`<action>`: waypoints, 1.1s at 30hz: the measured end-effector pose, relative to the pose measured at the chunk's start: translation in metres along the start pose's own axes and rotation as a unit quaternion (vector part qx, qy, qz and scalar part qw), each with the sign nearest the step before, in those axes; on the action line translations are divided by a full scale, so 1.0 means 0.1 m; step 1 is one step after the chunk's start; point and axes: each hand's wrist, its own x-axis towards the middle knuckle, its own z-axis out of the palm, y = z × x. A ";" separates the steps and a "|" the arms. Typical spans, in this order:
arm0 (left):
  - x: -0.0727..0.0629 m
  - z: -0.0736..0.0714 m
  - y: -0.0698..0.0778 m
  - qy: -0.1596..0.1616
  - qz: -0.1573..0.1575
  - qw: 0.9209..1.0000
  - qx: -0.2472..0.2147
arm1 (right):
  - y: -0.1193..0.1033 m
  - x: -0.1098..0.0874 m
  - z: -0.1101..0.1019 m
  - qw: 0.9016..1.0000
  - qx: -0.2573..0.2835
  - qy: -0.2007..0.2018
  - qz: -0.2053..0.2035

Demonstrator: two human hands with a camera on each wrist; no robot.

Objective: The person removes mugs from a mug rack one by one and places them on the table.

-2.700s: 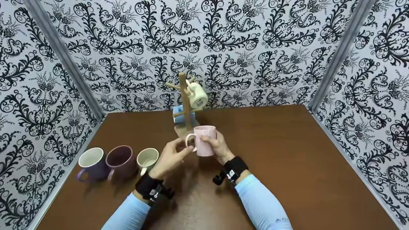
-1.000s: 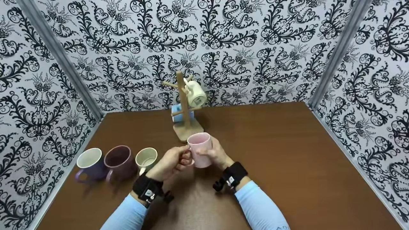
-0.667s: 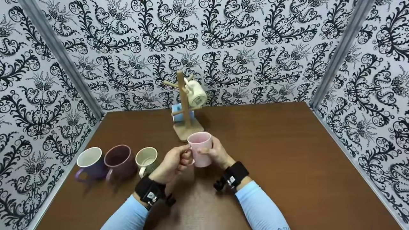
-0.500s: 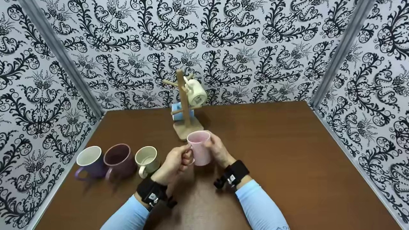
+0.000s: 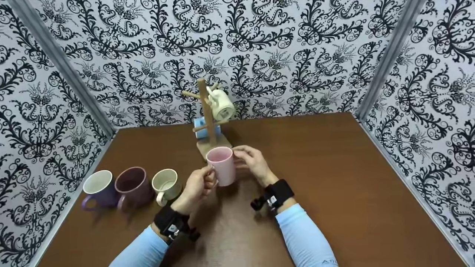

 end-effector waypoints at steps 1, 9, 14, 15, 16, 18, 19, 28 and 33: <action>0.00 -0.01 0.00 0.003 0.000 1.000 -0.004 | -0.01 0.01 0.00 1.000 -0.011 0.004 0.002; -0.04 -0.06 -0.01 0.036 0.011 0.999 0.007 | -0.10 0.03 0.01 0.990 -0.138 0.015 0.012; -0.08 -0.09 -0.05 0.049 0.012 0.999 0.019 | -0.15 -0.01 -0.02 0.961 -0.275 0.007 -0.014; -0.09 -0.10 -0.06 0.053 0.013 0.998 0.019 | -0.16 -0.02 -0.03 0.951 -0.308 0.003 -0.017; -0.10 -0.11 -0.07 0.056 0.015 0.998 0.022 | -0.17 -0.04 -0.04 0.941 -0.339 -0.002 -0.018; -0.11 -0.13 -0.09 0.065 0.021 0.997 0.026 | -0.18 -0.07 -0.06 0.917 -0.398 -0.017 -0.019; -0.12 -0.14 -0.10 0.069 0.024 0.997 0.029 | -0.19 -0.10 -0.07 0.906 -0.422 -0.027 -0.016; -0.18 -0.21 -0.20 0.096 0.034 0.993 0.053 | -0.22 -0.22 -0.13 0.856 -0.509 -0.084 0.016; -0.22 -0.24 -0.24 0.114 0.033 0.991 0.062 | -0.23 -0.21 -0.13 0.849 -0.520 -0.093 0.017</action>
